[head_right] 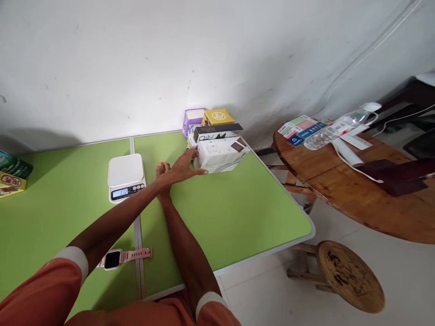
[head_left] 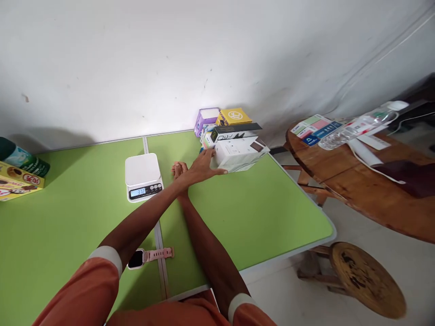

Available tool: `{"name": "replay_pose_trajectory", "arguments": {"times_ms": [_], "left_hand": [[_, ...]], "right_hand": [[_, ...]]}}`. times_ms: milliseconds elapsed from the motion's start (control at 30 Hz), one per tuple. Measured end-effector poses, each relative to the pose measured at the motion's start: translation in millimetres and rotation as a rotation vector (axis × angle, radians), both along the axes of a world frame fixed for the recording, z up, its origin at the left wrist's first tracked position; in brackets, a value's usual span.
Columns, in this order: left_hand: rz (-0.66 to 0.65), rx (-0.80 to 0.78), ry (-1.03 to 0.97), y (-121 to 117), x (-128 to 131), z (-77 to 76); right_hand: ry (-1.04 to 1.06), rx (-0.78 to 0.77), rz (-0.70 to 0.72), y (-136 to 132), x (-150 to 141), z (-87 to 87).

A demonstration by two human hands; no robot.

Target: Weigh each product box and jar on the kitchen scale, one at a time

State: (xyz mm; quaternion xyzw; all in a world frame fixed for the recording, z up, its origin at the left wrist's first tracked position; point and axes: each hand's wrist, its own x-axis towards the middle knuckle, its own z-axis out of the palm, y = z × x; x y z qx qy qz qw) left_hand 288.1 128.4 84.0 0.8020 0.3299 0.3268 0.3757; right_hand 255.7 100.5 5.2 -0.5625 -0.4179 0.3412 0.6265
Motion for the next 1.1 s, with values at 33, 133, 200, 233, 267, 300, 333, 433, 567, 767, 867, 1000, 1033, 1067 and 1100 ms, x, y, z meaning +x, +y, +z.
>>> {"name": "replay_pose_trajectory", "arguments": {"times_ms": [33,133,200,233,267,300,333,433,567,767,867,1000,1033,1067,1100], "left_hand": [[0.027,-0.013,0.015,0,7,-1.3],[0.144,-0.021,0.037,-2,20,-1.6],[0.192,0.008,0.017,-6,27,-1.4],[0.204,0.025,0.000,-8,30,-2.0],[0.211,0.040,-0.020,-10,34,-3.1],[0.216,0.052,-0.045,-12,37,-4.8],[0.222,0.060,-0.074,-13,41,-6.7],[0.247,0.075,-0.137,-13,49,-10.9],[0.283,0.091,-0.134,-9,56,-6.9],[0.209,-0.015,-0.117,-15,66,-4.7],[0.171,-0.104,-0.088,-17,69,-12.3],[0.209,-0.131,-0.092,-21,68,-13.5],[0.220,-0.138,-0.095,-25,65,-10.5],[0.220,-0.149,-0.097,-29,61,-6.0],[0.207,-0.162,-0.104,-34,54,-0.3]], "right_hand": [[0.035,-0.025,-0.023,2,-2,-0.3],[0.102,-0.077,-0.055,4,-5,3.1],[0.090,-0.073,-0.064,1,-5,7.4],[0.074,-0.067,-0.074,-1,-5,9.5],[0.058,-0.064,-0.085,-3,-5,11.4],[0.043,-0.064,-0.095,-4,-5,12.8],[0.030,-0.064,-0.099,-6,-5,13.8],[0.000,-0.054,-0.088,-7,-5,14.2],[-0.018,-0.041,-0.070,-6,-5,11.8],[-0.057,0.011,-0.047,-5,-3,10.1],[-0.053,0.016,-0.045,-5,-3,9.9],[-0.062,0.010,-0.048,-4,-3,10.5],[-0.061,0.003,-0.048,-4,-2,11.5],[-0.054,-0.008,-0.050,-6,-2,13.1],[-0.044,-0.018,-0.050,-7,-1,15.5]]}}
